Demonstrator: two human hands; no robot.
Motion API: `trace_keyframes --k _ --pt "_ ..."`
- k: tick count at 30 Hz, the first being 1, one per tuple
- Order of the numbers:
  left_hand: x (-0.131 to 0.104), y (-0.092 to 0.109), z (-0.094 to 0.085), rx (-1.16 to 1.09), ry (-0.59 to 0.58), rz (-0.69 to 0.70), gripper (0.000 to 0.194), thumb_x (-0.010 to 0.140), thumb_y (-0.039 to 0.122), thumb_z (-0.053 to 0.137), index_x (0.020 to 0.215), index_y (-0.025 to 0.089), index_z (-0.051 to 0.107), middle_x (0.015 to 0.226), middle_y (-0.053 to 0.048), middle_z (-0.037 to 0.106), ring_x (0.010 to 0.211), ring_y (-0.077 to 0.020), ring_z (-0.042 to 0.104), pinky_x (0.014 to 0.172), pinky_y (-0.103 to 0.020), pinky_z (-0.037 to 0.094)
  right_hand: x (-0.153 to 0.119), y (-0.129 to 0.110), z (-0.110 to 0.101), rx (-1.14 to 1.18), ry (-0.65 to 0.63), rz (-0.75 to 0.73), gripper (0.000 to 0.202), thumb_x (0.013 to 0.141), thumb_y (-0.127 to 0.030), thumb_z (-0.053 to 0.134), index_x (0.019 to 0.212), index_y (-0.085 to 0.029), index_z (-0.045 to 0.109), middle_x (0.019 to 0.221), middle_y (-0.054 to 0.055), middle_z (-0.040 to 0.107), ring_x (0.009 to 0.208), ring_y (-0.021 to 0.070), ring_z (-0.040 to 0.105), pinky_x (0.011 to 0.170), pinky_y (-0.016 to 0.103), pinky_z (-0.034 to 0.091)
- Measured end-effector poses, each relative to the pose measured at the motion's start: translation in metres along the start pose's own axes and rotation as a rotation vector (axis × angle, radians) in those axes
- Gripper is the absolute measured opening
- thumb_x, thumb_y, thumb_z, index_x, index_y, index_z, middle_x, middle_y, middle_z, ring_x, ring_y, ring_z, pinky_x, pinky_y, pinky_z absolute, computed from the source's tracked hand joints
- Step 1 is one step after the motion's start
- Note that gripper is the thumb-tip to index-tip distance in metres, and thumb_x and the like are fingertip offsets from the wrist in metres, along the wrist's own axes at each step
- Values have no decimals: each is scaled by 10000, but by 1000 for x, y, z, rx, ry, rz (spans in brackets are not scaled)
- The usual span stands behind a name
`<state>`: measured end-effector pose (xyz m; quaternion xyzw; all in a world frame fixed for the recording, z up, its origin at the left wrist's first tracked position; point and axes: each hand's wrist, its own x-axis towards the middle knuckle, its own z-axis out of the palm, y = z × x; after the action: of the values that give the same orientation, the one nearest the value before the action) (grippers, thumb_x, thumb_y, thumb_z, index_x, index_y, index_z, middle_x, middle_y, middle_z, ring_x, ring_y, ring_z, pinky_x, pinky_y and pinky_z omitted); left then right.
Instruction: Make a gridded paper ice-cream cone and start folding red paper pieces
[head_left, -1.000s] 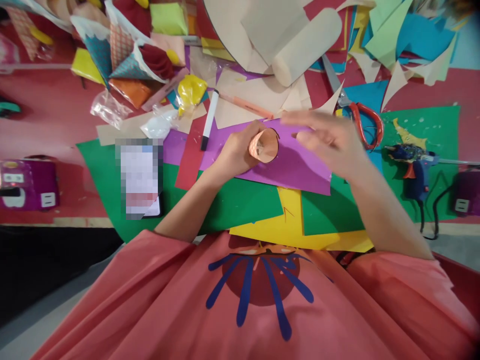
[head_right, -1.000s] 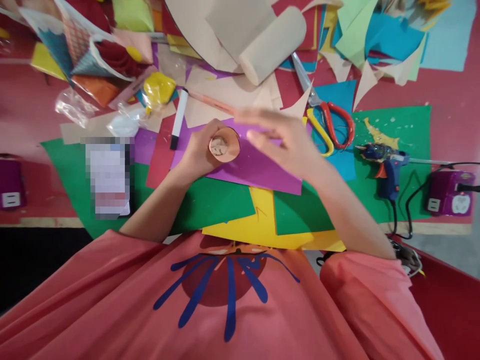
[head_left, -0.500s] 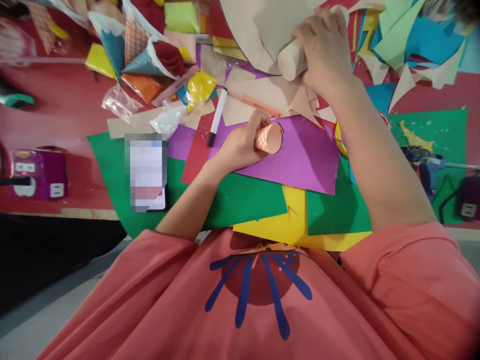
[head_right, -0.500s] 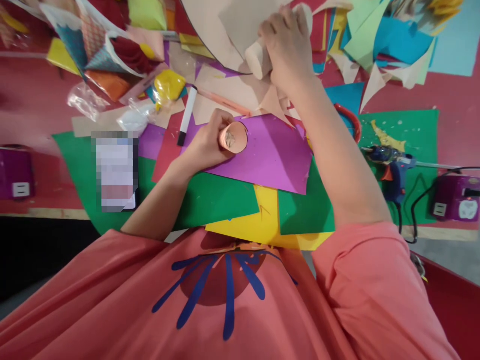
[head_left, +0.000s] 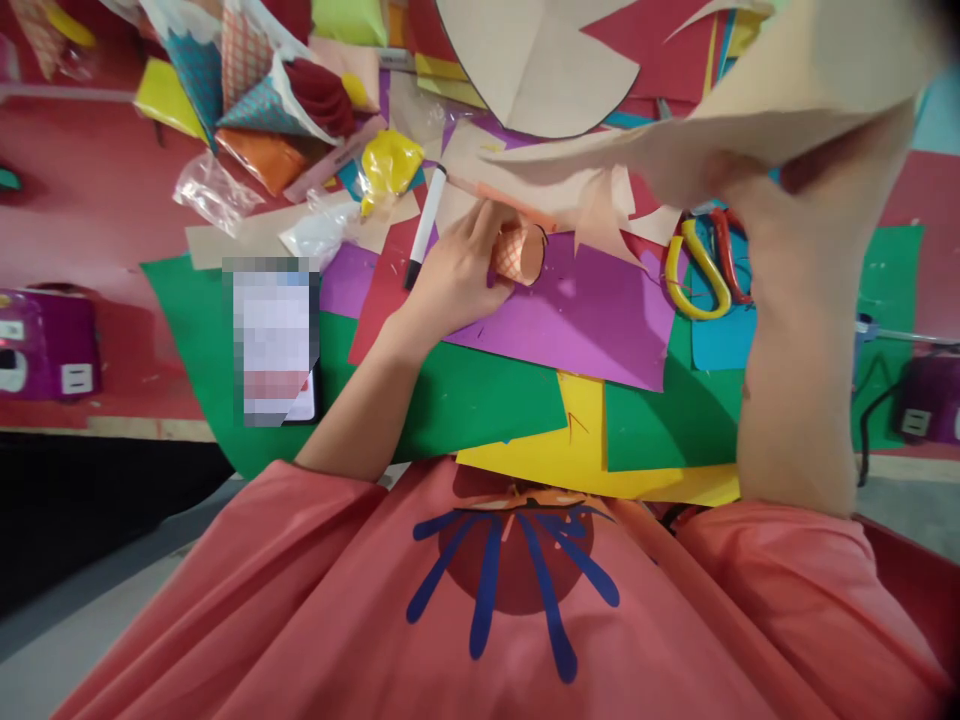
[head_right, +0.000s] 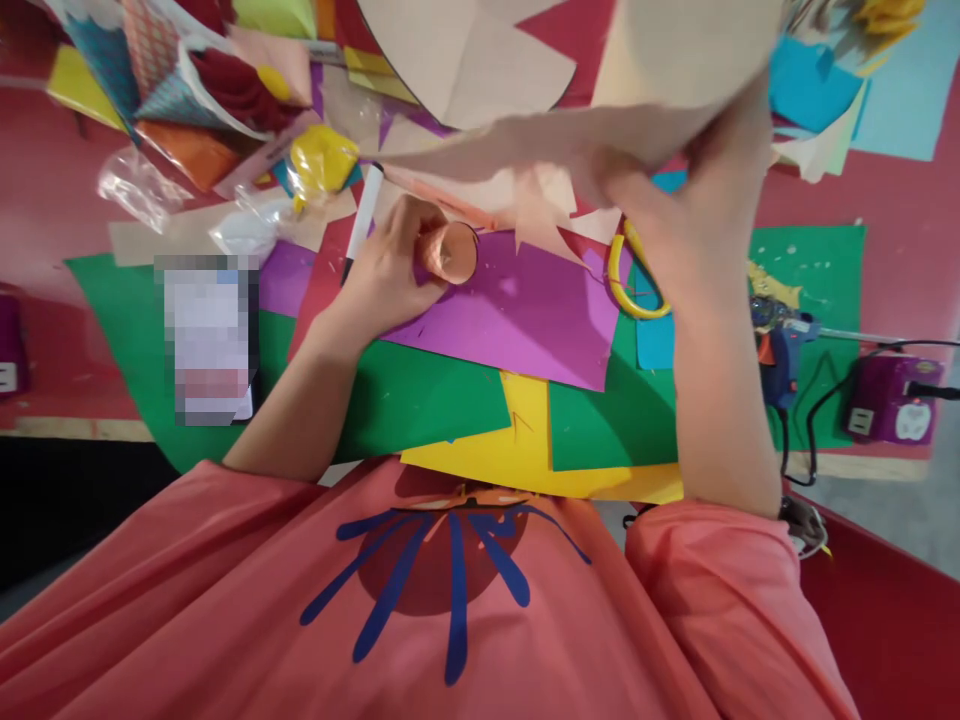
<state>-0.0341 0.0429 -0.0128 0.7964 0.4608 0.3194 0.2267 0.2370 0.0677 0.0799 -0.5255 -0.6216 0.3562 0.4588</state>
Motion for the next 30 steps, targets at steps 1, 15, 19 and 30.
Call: trace_keyframes --k 1,15,19,30 --pt "1 -2 0 36 22 2 404 724 244 685 1087 278 511 1050 -68 582 1007 -281 581 843 -452 497 -11 2 -2 93 104 -68 453 647 -219 738 1068 -305 596 1200 -35 640 1275 226 513 1073 319 418" --pt "-2 25 -2 -93 256 100 316 987 331 385 1287 385 469 1283 -27 560 1254 -211 502 1078 -489 431 -65 35 14 489 -18 474 427 645 -387 740 1015 -203 635 1051 71 730 926 249 692 866 392 573" --pt "-8 52 8 -306 -43 75 552 934 609 376 1420 355 317 1478 -74 425 1406 -258 409 1122 -473 414 -73 34 19 519 -130 539 372 673 -413 726 973 -220 621 984 50 748 898 239 705 837 380 588" --pt "-7 47 13 -338 -66 -68 318 881 535 563 973 232 591 862 -35 639 806 -158 622 726 -308 529 -84 32 35 560 -514 638 570 710 -571 612 1127 -182 609 1059 91 734 960 286 700 765 413 599"
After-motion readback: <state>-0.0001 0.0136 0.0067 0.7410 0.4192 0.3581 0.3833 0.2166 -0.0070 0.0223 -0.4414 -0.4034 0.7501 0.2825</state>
